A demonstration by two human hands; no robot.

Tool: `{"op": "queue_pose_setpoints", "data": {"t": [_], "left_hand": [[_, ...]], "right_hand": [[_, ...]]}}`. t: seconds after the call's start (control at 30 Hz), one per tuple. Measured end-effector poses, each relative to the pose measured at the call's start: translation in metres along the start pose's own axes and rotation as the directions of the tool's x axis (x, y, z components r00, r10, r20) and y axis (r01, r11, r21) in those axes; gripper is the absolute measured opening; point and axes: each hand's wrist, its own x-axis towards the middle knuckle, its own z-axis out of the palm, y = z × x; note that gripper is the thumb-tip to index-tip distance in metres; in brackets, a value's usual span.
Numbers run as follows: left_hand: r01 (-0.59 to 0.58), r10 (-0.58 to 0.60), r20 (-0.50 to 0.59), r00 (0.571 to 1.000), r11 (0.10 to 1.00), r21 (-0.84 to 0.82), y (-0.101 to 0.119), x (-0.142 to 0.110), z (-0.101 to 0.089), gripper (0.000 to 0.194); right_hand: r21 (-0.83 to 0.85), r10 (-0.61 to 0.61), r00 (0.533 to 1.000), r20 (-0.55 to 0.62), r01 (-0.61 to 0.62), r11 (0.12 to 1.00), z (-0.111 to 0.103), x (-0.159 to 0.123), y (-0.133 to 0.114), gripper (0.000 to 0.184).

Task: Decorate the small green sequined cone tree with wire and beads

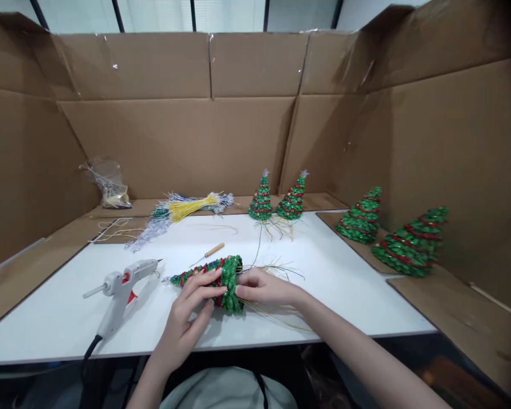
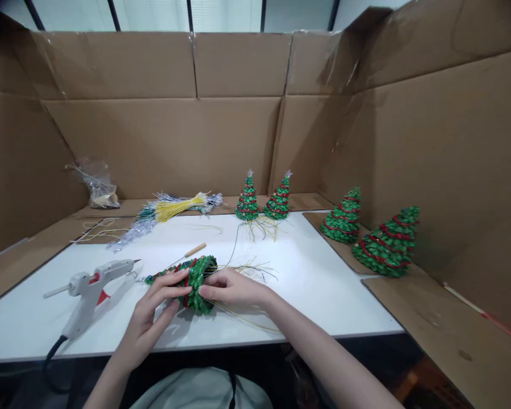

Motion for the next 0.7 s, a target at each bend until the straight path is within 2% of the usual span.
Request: {"op": "queue_pose_setpoints", "data": {"t": [0.4, 0.7], "left_hand": [[0.007, -0.007, 0.019, 1.0, 1.0, -0.01, -0.0004, -0.0019, 0.0003, 0.033], [-0.014, 0.014, 0.023, 1.0, 1.0, -0.017, -0.0009, -0.0008, 0.0, 0.036]], "right_hand": [[0.004, 0.031, 1.0, -0.001, -0.031, 1.0, 0.0, -0.0006, -0.0002, 0.053], [-0.004, -0.011, 1.0, 0.002, 0.011, 1.0, -0.001, -0.0007, 0.0014, 0.05]]}}
